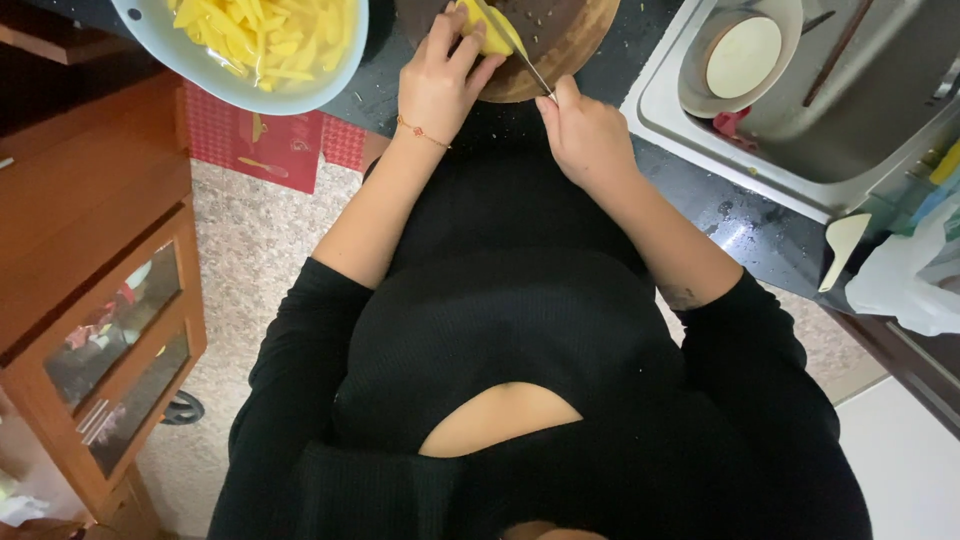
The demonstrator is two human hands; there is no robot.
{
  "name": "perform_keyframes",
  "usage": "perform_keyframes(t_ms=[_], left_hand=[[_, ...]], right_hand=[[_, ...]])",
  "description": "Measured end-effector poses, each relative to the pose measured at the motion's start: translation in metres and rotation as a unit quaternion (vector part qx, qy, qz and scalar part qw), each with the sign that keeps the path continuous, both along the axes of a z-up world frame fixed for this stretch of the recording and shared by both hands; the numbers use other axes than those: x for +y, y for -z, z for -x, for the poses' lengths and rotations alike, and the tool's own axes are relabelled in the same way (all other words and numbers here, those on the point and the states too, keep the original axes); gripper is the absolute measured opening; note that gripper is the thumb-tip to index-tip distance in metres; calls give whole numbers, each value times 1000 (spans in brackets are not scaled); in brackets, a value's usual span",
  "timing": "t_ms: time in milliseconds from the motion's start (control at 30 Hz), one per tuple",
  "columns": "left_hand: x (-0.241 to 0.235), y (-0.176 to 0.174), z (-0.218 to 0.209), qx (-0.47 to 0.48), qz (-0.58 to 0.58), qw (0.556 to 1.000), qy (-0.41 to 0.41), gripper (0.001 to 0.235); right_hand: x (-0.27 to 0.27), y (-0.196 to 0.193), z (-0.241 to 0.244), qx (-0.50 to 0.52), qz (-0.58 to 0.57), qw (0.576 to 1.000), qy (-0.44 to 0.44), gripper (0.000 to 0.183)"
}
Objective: The person is slicing peeled potatoes into thin strips on a wooden cutting board in a kitchen.
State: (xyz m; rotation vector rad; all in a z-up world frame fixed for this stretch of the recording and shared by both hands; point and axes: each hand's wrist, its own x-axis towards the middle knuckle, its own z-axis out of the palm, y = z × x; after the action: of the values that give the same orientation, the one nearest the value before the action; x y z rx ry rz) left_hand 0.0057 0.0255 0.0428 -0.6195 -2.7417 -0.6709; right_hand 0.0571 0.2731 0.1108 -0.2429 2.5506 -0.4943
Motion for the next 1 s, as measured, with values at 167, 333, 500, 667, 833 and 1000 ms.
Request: perform_keyframes(t_ms=[167,333,500,667,833,1000], left_hand=[[-2,-2,3,-6,-6,1000,13,39],[-2,-2,2,-39,-41,998,15,36],[-3,-5,3,-5,3,1000,6,38],[-3,-10,4,-7,-20,1000,19,34],[-5,-12,5,1,-14,1000,4,32],[-6,-11,7,-13,-23,1000,7,32]], right_hand=[[-6,-1,10,-21,18,1000,0,37],[-26,3,33,7,49,999,3,35],[-4,-2,11,-28,48,998,2,33],[-15,-2,17,-65,58,996,29,36],[-28,17,25,-10,56,998,17,34],[-24,18,19,-36,43,998,15,36]])
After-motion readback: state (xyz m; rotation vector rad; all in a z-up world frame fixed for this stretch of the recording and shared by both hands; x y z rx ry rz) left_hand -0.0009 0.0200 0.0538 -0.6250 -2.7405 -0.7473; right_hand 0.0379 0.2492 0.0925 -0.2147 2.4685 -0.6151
